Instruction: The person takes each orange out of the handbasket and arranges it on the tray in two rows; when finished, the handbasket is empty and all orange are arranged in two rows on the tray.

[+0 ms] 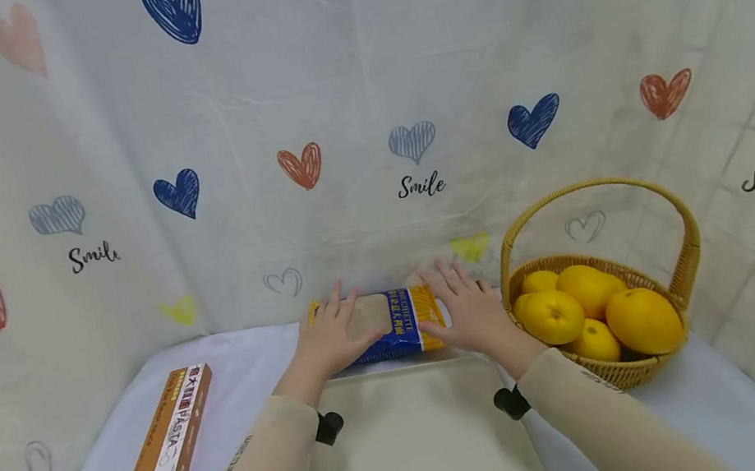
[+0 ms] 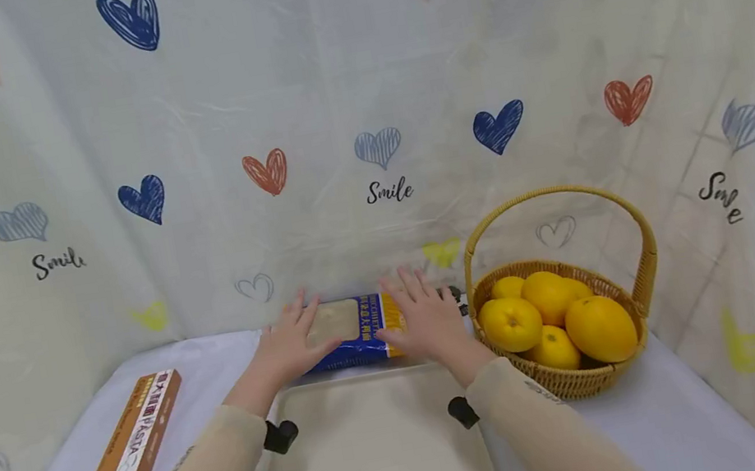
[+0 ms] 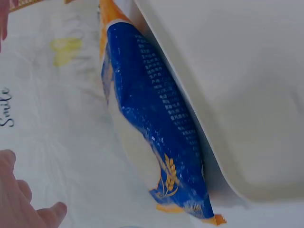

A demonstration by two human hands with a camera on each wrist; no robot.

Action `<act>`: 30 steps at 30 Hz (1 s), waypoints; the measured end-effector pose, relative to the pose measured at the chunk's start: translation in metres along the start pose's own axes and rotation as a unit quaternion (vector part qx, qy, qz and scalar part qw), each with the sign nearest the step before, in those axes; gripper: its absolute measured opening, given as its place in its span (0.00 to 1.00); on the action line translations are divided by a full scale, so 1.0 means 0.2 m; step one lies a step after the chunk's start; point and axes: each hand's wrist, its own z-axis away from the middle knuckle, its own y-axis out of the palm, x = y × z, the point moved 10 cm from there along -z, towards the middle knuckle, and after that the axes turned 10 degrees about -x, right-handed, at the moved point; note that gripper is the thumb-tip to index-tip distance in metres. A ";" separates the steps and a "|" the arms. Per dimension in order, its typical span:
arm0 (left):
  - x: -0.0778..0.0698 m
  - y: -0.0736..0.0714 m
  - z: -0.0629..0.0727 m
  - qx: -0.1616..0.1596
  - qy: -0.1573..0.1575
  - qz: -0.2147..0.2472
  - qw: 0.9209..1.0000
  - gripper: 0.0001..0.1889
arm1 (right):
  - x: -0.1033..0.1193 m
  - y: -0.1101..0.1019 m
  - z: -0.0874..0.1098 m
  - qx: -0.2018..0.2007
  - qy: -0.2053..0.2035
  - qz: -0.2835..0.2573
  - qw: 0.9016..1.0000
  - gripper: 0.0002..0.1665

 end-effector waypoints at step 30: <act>0.24 0.24 0.89 0.224 -0.044 0.217 0.949 0.63 | -0.52 -0.30 0.41 -0.165 0.089 -0.017 0.982 0.53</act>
